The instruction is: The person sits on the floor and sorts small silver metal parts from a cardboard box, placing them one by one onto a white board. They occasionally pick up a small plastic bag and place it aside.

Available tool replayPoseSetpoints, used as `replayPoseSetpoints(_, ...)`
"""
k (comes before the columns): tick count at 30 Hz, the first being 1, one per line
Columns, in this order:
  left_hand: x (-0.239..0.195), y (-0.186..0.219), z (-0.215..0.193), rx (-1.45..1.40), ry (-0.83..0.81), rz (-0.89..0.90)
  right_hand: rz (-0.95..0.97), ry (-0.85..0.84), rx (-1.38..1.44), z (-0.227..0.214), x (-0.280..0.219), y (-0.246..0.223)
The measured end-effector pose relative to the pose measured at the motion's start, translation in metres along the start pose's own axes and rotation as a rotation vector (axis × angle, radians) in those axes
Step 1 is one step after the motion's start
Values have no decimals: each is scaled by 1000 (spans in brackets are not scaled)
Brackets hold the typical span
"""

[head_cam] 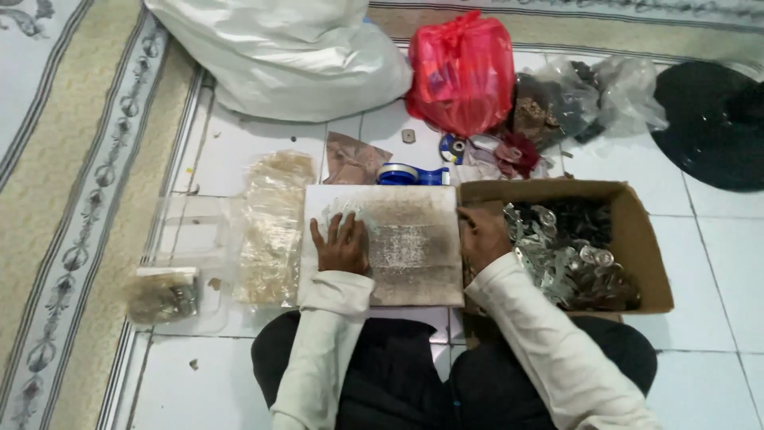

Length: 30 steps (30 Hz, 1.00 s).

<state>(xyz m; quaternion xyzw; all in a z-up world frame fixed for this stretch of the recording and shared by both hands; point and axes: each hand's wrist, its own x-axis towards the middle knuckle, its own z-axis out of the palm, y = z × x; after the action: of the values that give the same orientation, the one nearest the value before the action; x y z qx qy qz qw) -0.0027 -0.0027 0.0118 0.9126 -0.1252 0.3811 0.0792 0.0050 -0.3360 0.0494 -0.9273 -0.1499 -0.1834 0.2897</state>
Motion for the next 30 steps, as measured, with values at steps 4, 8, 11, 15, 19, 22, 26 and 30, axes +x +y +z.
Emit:
replayPoseSetpoints(4, 7, 25, 9, -75, 136, 82, 353, -226, -87, -72, -16, 83)
replayPoseSetpoints(8, 8, 132, 31, -438, 91, 172, 476, -609, -270, -94, -49, 149)
replayPoseSetpoints(11, -9, 230, 62, -588, -132, 140, 462, -738, -361, -80, -76, 195)
replayPoseSetpoints(15, 34, 312, 32, -566, -768, 27, 411, -948, -496, -88, -81, 176)
replayPoseSetpoints(19, -11, 361, 118, -616, -991, -125, 384, -984, -592, -86, -77, 158)
replayPoseSetpoints(22, -24, 371, 123, -512, -953, -54, 306, -936, -578, -68, -88, 174)
replayPoseSetpoints(26, -21, 356, 119, -554, -1003, -59, 217, -917, -602, -77, -77, 150)
replayPoseSetpoints(30, -5, 346, 96, -671, -1039, -141, 318, -898, -498, -71, -76, 152)
